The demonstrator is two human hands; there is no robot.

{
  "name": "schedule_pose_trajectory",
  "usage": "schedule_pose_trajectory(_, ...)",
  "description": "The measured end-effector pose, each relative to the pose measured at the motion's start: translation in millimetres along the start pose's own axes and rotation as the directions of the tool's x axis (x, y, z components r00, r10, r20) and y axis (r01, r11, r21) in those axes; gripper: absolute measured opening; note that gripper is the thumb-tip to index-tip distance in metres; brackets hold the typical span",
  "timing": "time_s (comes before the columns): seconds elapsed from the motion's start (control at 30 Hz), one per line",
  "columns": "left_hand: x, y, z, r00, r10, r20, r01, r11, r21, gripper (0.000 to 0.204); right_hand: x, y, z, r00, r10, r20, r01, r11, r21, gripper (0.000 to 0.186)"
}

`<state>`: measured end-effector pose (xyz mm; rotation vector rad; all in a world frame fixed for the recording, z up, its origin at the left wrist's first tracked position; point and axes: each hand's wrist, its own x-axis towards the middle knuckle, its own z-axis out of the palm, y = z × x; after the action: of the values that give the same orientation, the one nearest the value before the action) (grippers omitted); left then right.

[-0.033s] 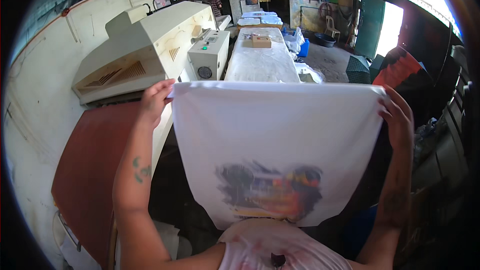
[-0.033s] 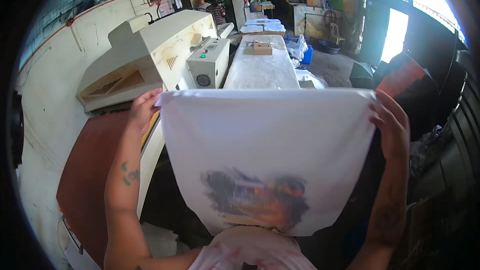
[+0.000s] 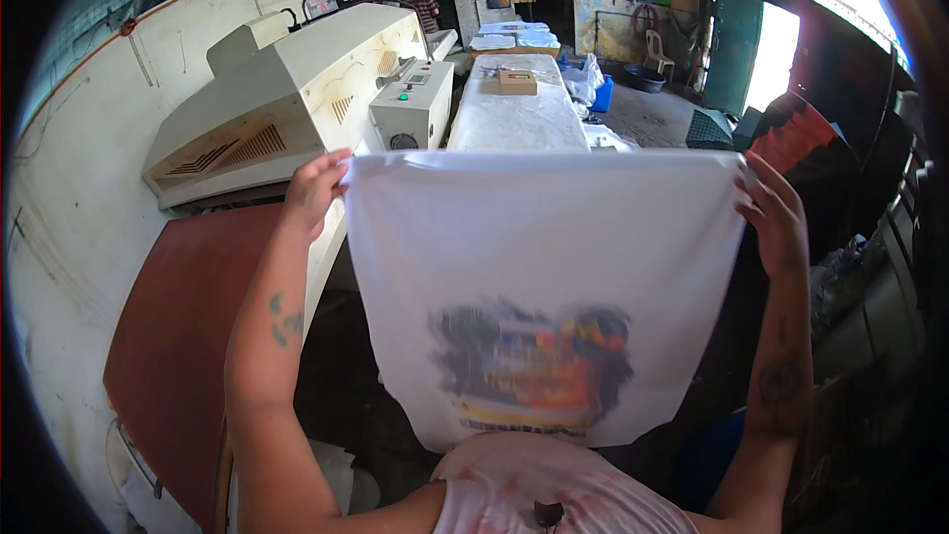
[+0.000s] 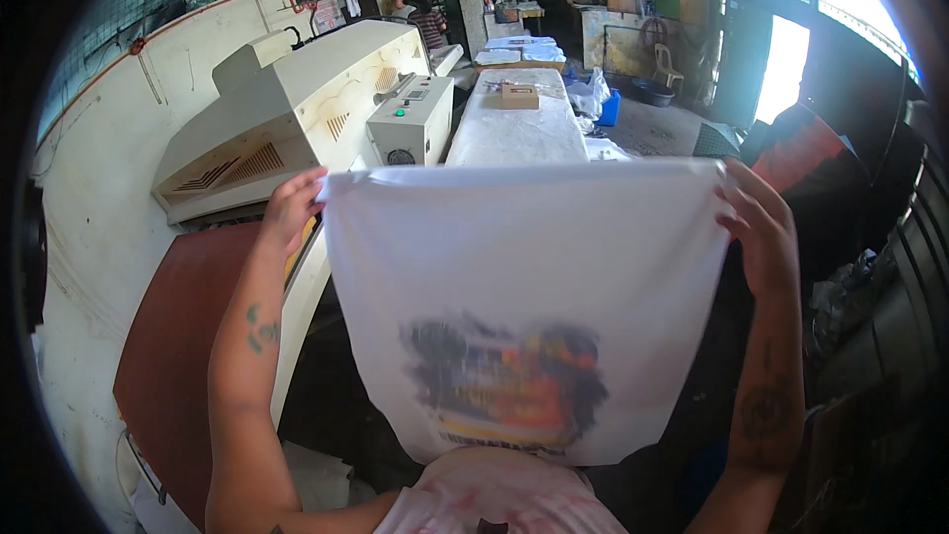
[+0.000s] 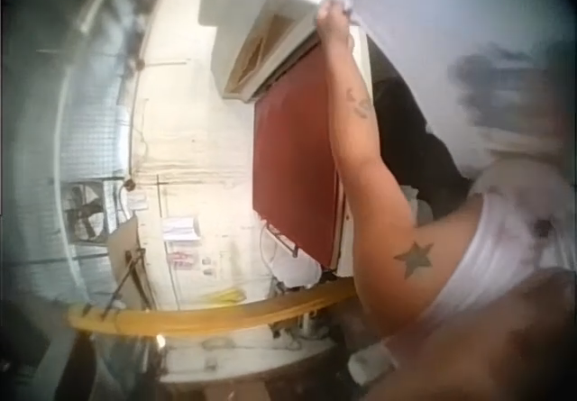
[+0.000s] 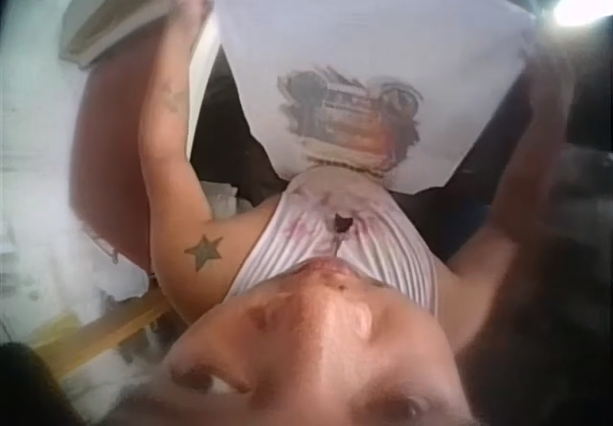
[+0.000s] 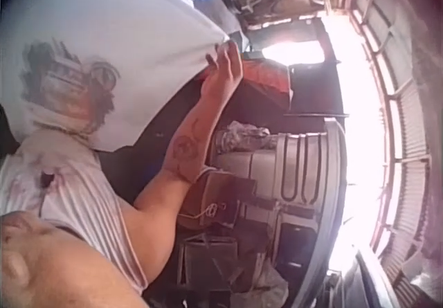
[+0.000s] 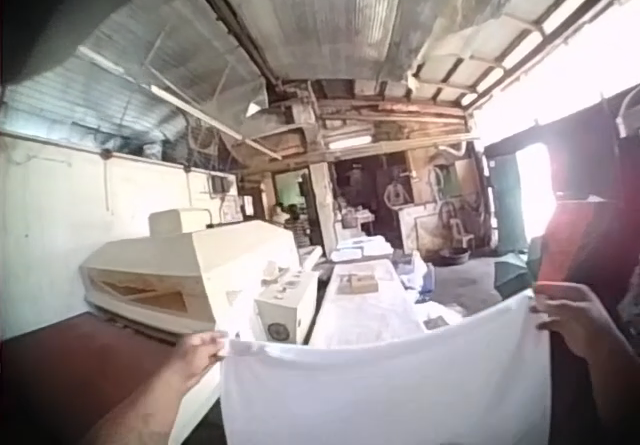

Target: The recorder is seen placing garment pieces onto a heat press or printing machine, applying printed transfers, and folding the finished garments.

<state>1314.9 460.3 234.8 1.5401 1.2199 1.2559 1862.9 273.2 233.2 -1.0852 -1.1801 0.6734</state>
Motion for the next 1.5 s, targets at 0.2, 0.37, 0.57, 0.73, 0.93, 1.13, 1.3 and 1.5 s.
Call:
schedule_pose_trajectory(0.2, 128.1, 85.0, 33.9, 0.905, 0.325, -0.276, -0.4, 0.87, -0.287, 0.037, 168.0, -13.8, 16.9, 0.937, -0.336, -0.097, 0.345, 0.933, 0.099, 0.056)
schedule_pose_trajectory(0.37, 95.1, 102.3, 37.0, 0.847, 0.412, -0.336, -0.515, 0.791, -0.329, 0.039, 166.1, -20.9, 9.7, 0.922, -0.364, -0.136, 0.387, 0.892, 0.234, 0.05)
schedule_pose_trajectory(0.57, 48.7, -39.5, 56.7, 0.953, 0.117, -0.278, -0.225, 0.889, -0.398, 0.031, 92.9, 120.3, -12.8, 0.984, -0.047, -0.171, 0.09, 0.963, 0.254, 0.037)
schedule_pose_trajectory(0.73, -10.7, -190.8, 85.2, 0.931, -0.173, -0.322, 0.116, 0.975, -0.189, 0.016, -7.8, 260.6, -14.3, 0.888, 0.35, -0.299, -0.319, 0.936, 0.151, 0.019)
schedule_pose_trajectory(0.93, -77.4, -351.8, 118.3, 0.875, -0.345, -0.34, 0.399, 0.911, 0.102, 0.01, -105.4, 422.3, -16.9, 0.674, 0.683, -0.281, -0.675, 0.724, 0.139, 0.016)
schedule_pose_trajectory(1.13, -108.8, -401.2, 114.3, 0.833, -0.382, -0.401, 0.524, 0.777, 0.348, 0.014, -116.6, 442.2, -2.1, 0.662, 0.668, -0.341, -0.724, 0.686, -0.062, 0.013)
schedule_pose_trajectory(1.3, -110.9, -370.6, 117.4, 0.871, -0.363, -0.332, 0.49, 0.695, 0.527, 0.017, -123.0, 441.2, -16.4, 0.694, 0.664, -0.278, -0.713, 0.688, -0.138, 0.013)
schedule_pose_trajectory(1.5, -122.1, -355.2, 120.0, 0.867, -0.377, -0.325, 0.497, 0.619, 0.608, 0.018, -135.6, 423.0, -23.2, 0.692, 0.661, -0.291, -0.716, 0.678, -0.164, 0.011)
